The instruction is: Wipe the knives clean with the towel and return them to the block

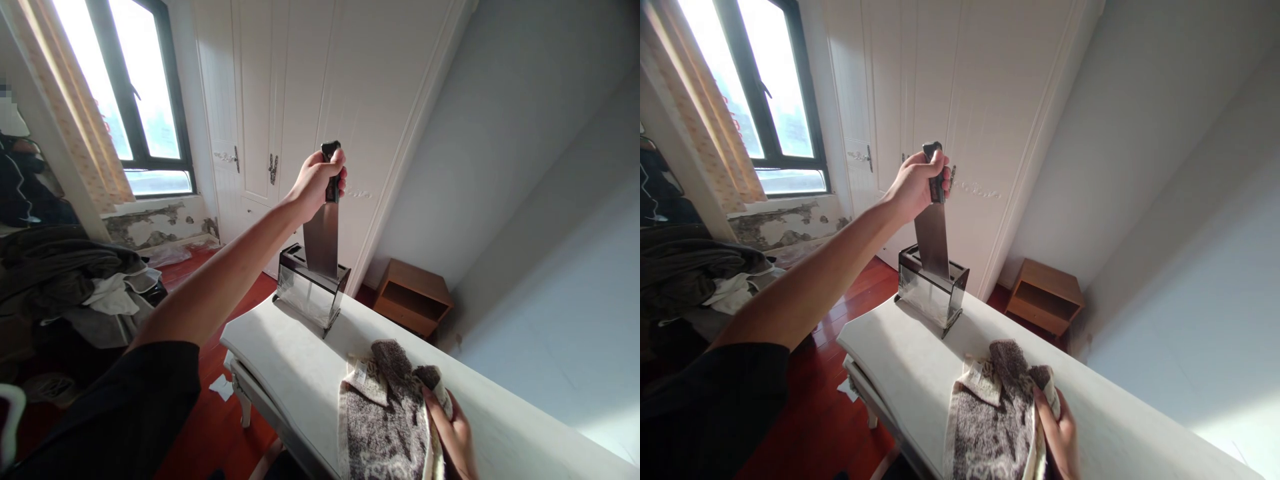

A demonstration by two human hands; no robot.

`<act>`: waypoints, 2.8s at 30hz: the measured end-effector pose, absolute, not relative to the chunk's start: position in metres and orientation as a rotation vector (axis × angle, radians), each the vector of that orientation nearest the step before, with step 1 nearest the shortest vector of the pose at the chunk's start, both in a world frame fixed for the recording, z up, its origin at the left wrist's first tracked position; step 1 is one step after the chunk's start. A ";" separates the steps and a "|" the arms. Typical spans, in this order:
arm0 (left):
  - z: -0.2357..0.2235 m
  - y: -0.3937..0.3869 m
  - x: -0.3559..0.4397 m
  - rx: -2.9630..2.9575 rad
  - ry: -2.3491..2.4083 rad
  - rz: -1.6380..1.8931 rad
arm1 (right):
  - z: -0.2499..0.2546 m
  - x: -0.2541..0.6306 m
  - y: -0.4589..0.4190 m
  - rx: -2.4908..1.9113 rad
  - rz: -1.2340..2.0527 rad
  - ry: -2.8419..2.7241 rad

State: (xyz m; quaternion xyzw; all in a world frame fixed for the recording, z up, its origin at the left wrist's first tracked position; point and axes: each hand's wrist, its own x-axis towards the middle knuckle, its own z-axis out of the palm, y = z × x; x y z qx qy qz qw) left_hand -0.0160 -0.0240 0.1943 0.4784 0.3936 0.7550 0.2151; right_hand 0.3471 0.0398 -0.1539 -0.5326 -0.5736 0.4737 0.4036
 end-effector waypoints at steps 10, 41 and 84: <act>0.196 0.001 -0.014 1.464 1.103 2.011 | -0.163 0.349 0.044 -1.345 1.215 -1.467; 0.170 0.029 -0.017 1.504 1.125 1.962 | -0.164 0.349 0.045 -1.295 1.254 -1.480; 0.037 0.018 -0.018 1.313 1.247 1.881 | -0.151 0.344 0.037 -1.234 1.206 -1.489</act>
